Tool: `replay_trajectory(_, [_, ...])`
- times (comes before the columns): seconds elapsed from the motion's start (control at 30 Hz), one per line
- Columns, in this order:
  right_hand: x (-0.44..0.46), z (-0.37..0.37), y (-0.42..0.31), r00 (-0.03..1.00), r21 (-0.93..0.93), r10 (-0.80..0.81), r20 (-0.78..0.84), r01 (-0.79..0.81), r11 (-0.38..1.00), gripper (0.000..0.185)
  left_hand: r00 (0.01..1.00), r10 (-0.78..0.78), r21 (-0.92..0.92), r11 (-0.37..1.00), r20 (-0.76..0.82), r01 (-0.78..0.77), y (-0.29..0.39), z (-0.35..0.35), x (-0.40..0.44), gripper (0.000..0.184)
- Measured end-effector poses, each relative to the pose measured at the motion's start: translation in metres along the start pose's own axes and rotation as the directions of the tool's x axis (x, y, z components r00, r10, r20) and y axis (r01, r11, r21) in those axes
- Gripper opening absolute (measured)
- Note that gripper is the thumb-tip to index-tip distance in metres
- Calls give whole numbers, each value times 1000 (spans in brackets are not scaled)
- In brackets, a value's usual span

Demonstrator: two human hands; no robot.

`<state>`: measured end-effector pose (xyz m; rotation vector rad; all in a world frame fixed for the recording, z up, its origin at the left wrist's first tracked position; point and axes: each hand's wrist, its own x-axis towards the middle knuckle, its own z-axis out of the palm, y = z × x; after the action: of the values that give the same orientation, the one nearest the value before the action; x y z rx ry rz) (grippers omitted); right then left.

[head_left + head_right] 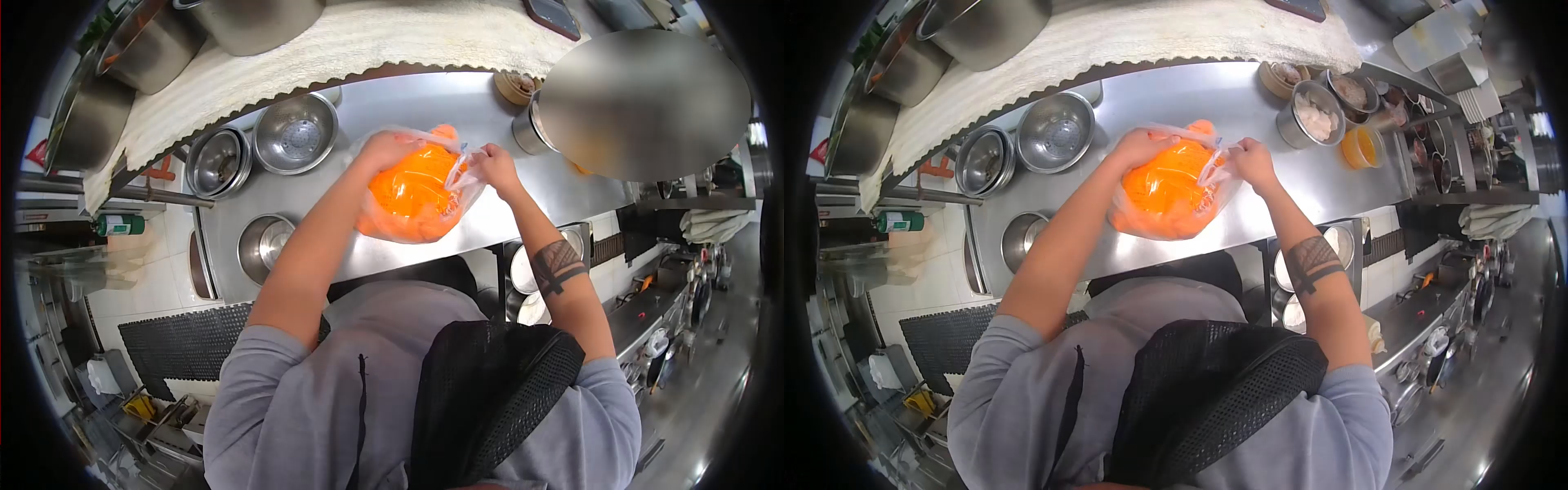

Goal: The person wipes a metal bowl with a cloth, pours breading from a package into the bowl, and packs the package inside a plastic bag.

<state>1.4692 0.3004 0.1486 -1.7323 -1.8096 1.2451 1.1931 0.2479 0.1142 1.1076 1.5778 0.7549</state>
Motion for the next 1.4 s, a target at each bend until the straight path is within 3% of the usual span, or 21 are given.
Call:
replay_trajectory(0.13, [26, 23, 41, 985, 200, 159, -71, -142, 969, 27, 992, 122, 164, 978, 40, -127, 18, -10, -18, 46])
replay_trajectory(0.23, [11, 13, 3, 995, 281, 93, 23, -96, 955, 30, 952, 273, -28, 962, 138, -271, 34, -17, -47, 37])
replay_trajectory(0.37, [13, -1, -24, 1000, 461, -14, -2, 14, 887, 27, 939, 321, 166, 926, 123, -338, 94, -12, -129, 28])
replay_trajectory(0.43, [37, -8, -13, 999, 535, -12, 43, -13, 845, 29, 843, 496, 179, 828, 209, -531, 110, 2, -157, 25])
replay_trajectory(0.5, [40, -22, -28, 971, 730, 41, 237, -206, 652, 29, 833, 522, 242, 797, 184, -554, 128, 9, -184, 22])
replay_trajectory(0.57, [55, -21, -13, 965, 681, 37, 258, -209, 702, 27, 822, 546, 299, 766, 163, -569, 127, 19, -199, 20])
replay_trajectory(0.6, [88, -12, 31, 981, 370, 15, 196, -88, 925, 26, 872, 488, 236, 851, -25, -470, 113, 23, -203, 19])
replay_trajectory(0.63, [105, -8, 59, 989, -8, -33, 146, 34, 999, 25, 893, 399, 147, 915, -208, -375, 104, 24, -207, 18])
replay_trajectory(0.67, [101, -13, 66, 987, -3, -30, 158, 31, 1000, 25, 921, 268, 86, 963, -281, -254, 103, 23, -215, 16])
replay_trajectory(0.73, [91, -29, 67, 803, 121, 242, 544, -361, 925, 36, 902, 297, 122, 955, -314, -272, 103, 17, -227, 17])
replay_trajectory(0.8, [94, -49, 81, 774, 336, 146, 616, -425, 840, 49, 891, 288, 171, 955, -351, -241, 104, 14, -239, 20])
replay_trajectory(0.87, [47, -89, 20, 779, 568, -200, 594, -231, 790, 38, 867, 216, 95, 976, -450, -194, 105, 22, -244, 22])
replay_trajectory(0.97, [29, -113, -12, 825, 661, -324, 463, -78, 746, 42, 793, 215, 156, 976, -570, -153, 101, 24, -241, 23])
replay_trajectory(1.0, [23, -117, -19, 817, 681, -475, 328, 143, 718, 42, 787, 133, 112, 990, -602, -81, 108, 26, -239, 21])
replay_trajectory(1.03, [17, -124, -25, 766, 667, -616, 186, 362, 651, 43, 776, 54, 67, 998, -629, -16, 113, 28, -237, 19])
replay_trajectory(1.1, [-21, -123, -51, 384, 684, -850, 361, 510, 521, 36, 756, 79, 88, 996, -650, -28, 108, 27, -227, 19])
replay_trajectory(1.2, [-99, -103, -100, 466, 321, -801, 376, 745, 585, 22, 734, 67, 96, 995, -675, -2, 122, 25, -217, 21])
replay_trajectory(1.27, [-81, -85, -84, 294, -71, -827, 479, 952, 297, 19, 734, 34, 84, 996, -679, 31, 121, 22, -209, 22])
replay_trajectory(1.3, [-78, -93, -89, 291, -78, -830, 476, 954, 290, 19, 696, 11, -52, 996, -718, -69, 107, 19, -203, 23])
replay_trajectory(1.37, [-73, -110, -99, 682, 264, -667, 301, 613, 745, 16, 654, -24, -183, 967, -756, -176, 93, 14, -201, 24])
replay_trajectory(1.4, [-63, -105, -88, 694, 472, -663, 283, 501, 726, 16, 668, -61, -289, 928, -742, -235, 92, 14, -204, 23])
